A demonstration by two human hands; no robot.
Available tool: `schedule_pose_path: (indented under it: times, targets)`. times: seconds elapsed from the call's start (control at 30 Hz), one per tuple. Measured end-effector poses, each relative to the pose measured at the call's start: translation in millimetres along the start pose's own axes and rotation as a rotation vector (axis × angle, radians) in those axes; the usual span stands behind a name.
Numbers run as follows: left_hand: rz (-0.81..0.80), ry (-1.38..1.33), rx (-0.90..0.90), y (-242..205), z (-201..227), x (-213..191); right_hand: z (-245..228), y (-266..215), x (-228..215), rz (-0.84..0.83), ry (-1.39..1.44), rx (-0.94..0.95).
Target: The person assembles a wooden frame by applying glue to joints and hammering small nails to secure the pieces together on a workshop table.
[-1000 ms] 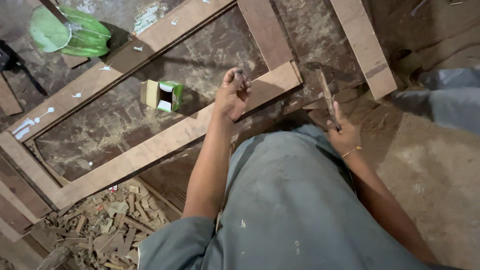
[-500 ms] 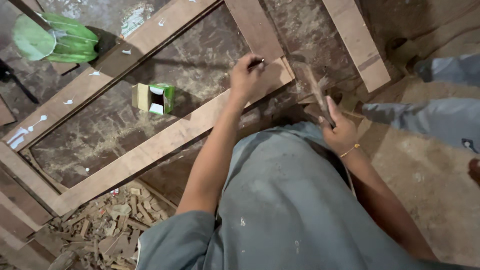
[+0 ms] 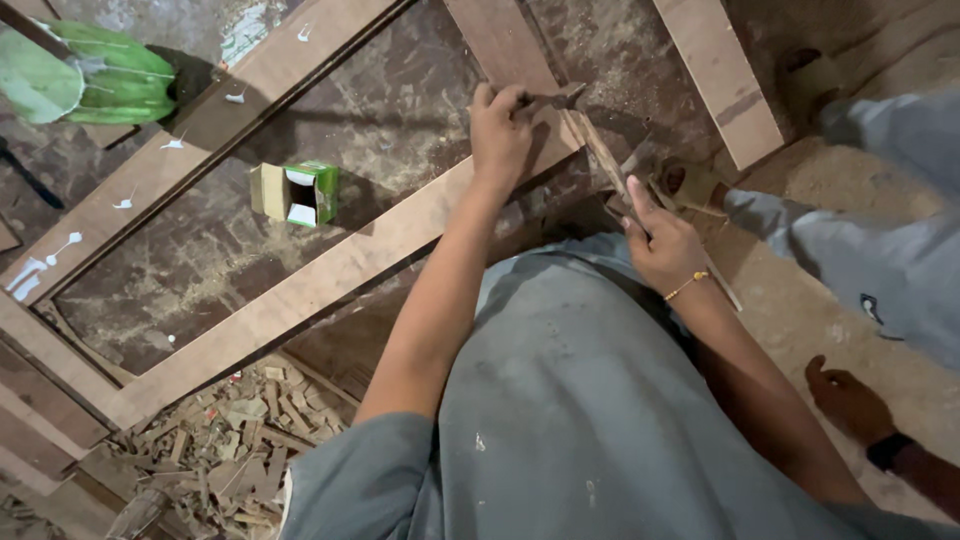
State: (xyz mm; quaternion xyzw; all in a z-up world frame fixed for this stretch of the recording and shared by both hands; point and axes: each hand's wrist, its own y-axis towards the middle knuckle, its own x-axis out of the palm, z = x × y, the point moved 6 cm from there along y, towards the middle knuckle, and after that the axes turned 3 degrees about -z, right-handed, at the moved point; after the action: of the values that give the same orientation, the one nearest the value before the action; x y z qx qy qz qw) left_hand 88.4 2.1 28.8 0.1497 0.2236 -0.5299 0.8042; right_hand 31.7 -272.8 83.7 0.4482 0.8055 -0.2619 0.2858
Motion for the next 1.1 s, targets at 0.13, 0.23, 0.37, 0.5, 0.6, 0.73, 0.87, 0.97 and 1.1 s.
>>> schedule_pose_path:
  times: [0.13, 0.23, 0.37, 0.5, 0.6, 0.73, 0.87, 0.97, 1.1]
  targets:
    - [0.0, 0.038, -0.007, 0.7, -11.8, 10.0, -7.6, 4.3, -5.0, 0.018, 0.012, -0.03]
    - [0.01, 0.057, -0.019, 2.5, -22.4, 19.3, -20.1, 8.3, -11.1, 0.061, 0.009, -0.115]
    - [0.084, -1.311, -0.586, -7.2, -52.7, 46.1, -29.5, 10.3, -16.0, 0.057, -0.001, -0.163]
    - [0.041, -0.329, -0.033, -1.8, -16.5, 9.0, -27.8, 16.6, -11.2, -0.045, -0.106, -0.069]
    - [-0.019, -0.068, 0.127, -4.1, 5.8, 3.4, -36.5, 14.7, -15.0, 0.047, -0.069, -0.165]
    - [0.0, 0.07, 0.006, -1.5, 7.7, 1.5, -42.5, 14.4, -16.7, 0.102, -0.105, -0.232]
    - [-0.03, 0.098, 0.069, -0.6, 8.9, 3.1, -37.3, 17.3, -16.3, 0.036, -0.163, -0.217]
    - [-0.052, 0.048, 0.042, 0.6, -3.9, 4.2, -41.2, 9.4, -24.8, 0.216, -0.047, -0.404]
    - [0.03, -0.002, 0.022, -2.6, -25.6, -3.4, -36.1, -1.8, -17.8, 0.36, -0.059, -0.501]
